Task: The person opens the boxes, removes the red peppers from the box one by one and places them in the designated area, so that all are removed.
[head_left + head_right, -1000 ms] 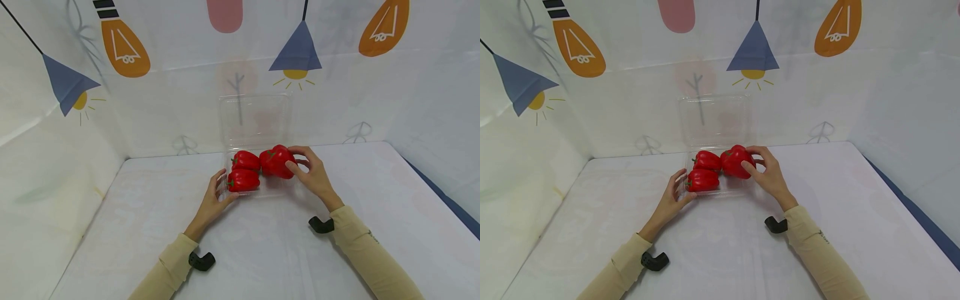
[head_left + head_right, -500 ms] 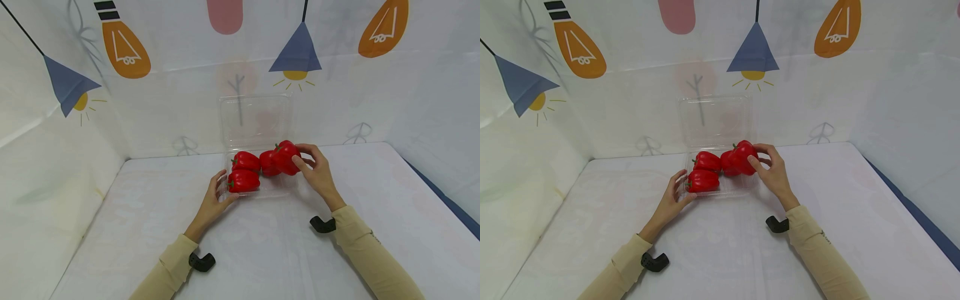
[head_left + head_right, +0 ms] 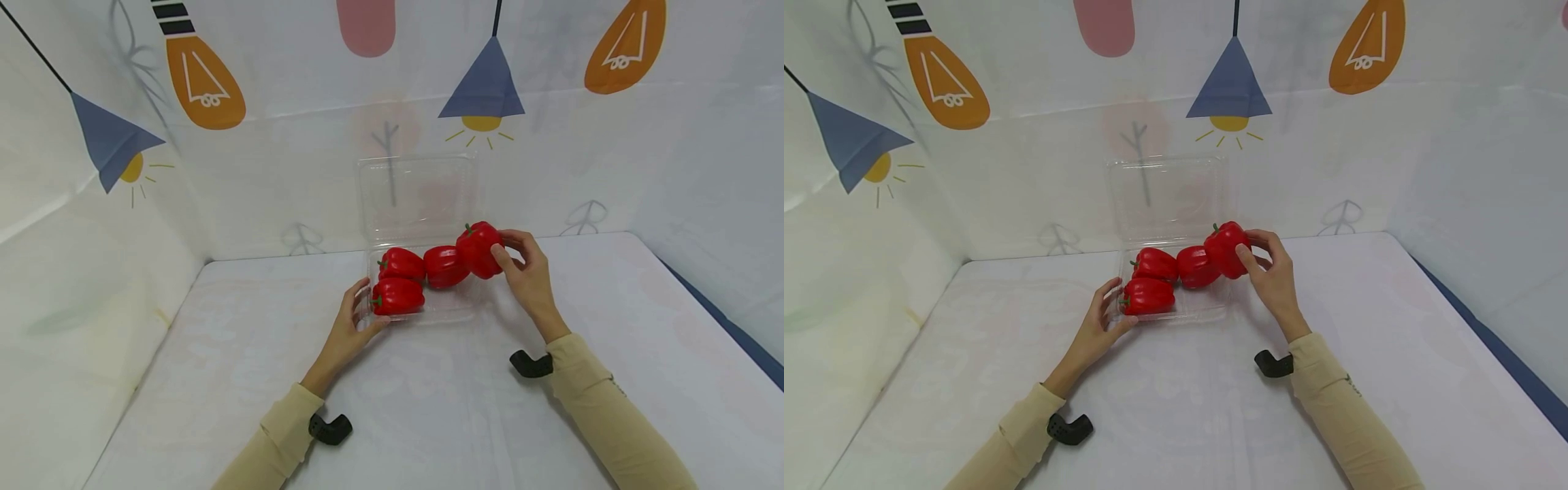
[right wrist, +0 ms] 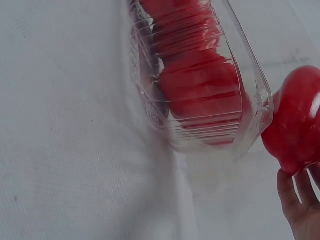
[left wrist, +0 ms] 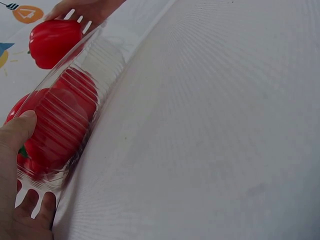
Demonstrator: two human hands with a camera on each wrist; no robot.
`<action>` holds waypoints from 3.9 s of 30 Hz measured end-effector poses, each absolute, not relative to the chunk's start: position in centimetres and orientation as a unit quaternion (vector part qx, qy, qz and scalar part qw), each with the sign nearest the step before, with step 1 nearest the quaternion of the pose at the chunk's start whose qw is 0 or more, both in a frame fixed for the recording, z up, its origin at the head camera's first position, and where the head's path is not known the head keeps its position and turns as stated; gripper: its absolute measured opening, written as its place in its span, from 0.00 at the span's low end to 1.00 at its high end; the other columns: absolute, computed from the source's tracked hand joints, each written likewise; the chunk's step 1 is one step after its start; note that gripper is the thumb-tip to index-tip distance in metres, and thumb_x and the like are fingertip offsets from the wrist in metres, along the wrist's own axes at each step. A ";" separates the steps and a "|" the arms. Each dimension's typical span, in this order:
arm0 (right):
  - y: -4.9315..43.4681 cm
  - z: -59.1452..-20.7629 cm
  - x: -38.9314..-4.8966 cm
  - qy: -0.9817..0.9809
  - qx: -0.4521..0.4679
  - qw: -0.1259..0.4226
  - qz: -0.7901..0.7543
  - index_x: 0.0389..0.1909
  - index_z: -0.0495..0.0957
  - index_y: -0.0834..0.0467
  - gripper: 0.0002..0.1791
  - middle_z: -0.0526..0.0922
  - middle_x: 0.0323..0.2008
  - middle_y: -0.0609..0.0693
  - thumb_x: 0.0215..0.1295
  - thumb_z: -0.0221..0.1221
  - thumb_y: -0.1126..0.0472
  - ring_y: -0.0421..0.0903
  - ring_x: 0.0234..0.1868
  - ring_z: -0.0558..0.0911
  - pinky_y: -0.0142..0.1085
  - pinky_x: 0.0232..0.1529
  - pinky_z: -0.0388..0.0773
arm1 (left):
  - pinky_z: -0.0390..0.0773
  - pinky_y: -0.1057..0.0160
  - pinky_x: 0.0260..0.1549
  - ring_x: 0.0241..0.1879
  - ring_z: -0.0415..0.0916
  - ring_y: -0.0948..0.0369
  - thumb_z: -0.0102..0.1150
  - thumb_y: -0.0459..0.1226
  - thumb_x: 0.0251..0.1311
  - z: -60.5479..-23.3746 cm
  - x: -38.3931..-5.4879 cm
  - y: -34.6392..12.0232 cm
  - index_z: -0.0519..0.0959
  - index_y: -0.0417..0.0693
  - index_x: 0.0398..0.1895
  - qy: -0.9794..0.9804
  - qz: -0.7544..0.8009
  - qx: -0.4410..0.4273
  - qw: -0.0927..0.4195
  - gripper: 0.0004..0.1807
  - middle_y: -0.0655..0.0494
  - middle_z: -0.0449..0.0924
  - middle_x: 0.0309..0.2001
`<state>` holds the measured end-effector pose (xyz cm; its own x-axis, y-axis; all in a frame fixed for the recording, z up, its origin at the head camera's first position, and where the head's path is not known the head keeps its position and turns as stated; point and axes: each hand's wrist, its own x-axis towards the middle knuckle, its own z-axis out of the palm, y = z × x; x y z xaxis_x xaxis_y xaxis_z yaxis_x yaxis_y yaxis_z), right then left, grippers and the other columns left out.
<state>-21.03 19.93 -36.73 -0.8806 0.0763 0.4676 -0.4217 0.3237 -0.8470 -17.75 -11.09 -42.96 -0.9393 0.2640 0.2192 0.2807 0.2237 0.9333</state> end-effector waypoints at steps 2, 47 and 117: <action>20.1 -36.7 -21.1 -0.784 0.094 0.219 0.574 0.59 0.68 0.65 0.22 0.73 0.56 0.58 0.67 0.55 0.61 0.39 0.54 0.73 0.19 0.44 0.76 | 0.64 0.45 0.65 0.71 0.53 0.46 0.65 0.34 0.55 -43.0 -17.8 -11.1 0.49 0.41 0.72 -0.784 -0.596 -0.172 0.006 0.45 0.40 0.51 0.72; 24.0 -42.3 -24.9 -0.779 -0.060 0.172 0.600 0.61 0.65 0.60 0.30 0.71 0.57 0.55 0.67 0.51 0.43 0.35 0.43 0.75 0.18 0.37 0.77 | 0.62 0.44 0.66 0.71 0.53 0.45 0.64 0.35 0.56 -42.8 -17.6 -11.1 0.49 0.43 0.72 -0.791 -0.591 -0.161 -0.004 0.45 0.41 0.50 0.72; 25.2 -45.0 -25.1 -0.834 -0.055 0.127 0.534 0.68 0.56 0.59 0.29 0.64 0.66 0.62 0.74 0.40 0.47 0.59 0.63 0.67 0.53 0.66 0.64 | 0.66 0.48 0.64 0.71 0.55 0.52 0.66 0.43 0.55 -46.1 -19.1 -11.4 0.50 0.56 0.72 -0.791 -0.589 -0.163 0.019 0.46 0.53 0.53 0.72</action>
